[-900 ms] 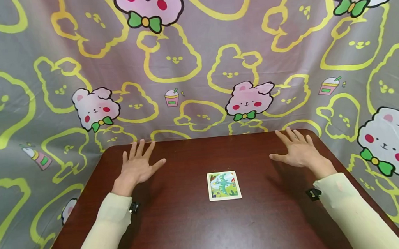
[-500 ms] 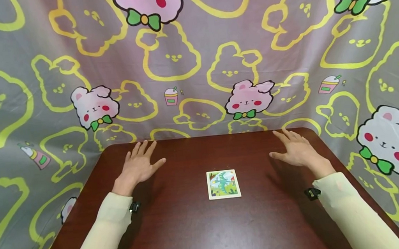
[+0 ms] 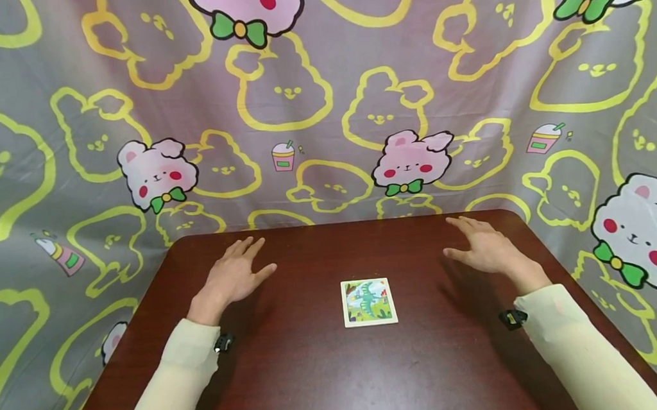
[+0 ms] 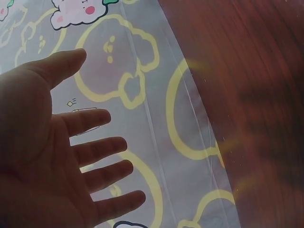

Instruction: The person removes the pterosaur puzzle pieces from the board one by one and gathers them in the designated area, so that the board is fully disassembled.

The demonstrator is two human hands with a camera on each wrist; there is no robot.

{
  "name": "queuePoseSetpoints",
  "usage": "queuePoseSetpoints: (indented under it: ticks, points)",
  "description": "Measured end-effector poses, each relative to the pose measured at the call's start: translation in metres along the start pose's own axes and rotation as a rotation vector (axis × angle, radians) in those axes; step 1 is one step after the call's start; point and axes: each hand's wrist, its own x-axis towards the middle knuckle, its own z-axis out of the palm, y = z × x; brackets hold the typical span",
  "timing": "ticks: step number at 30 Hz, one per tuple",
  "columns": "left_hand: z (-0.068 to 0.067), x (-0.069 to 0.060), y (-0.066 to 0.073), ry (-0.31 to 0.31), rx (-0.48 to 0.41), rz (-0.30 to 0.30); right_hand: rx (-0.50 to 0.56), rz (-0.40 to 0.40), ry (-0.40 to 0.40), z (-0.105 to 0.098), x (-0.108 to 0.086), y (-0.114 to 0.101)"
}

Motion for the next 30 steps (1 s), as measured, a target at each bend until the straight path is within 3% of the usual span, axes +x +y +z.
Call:
queuePoseSetpoints:
  ticks: [12,30]
  points:
    - [0.001,-0.009,0.014,0.055,-0.020,0.054,0.036,-0.052,0.022,0.003,0.002,-0.002]
    - [0.015,-0.017,0.033,0.036,-0.078,0.113,0.145,-0.118,0.041,0.016,0.005,-0.010]
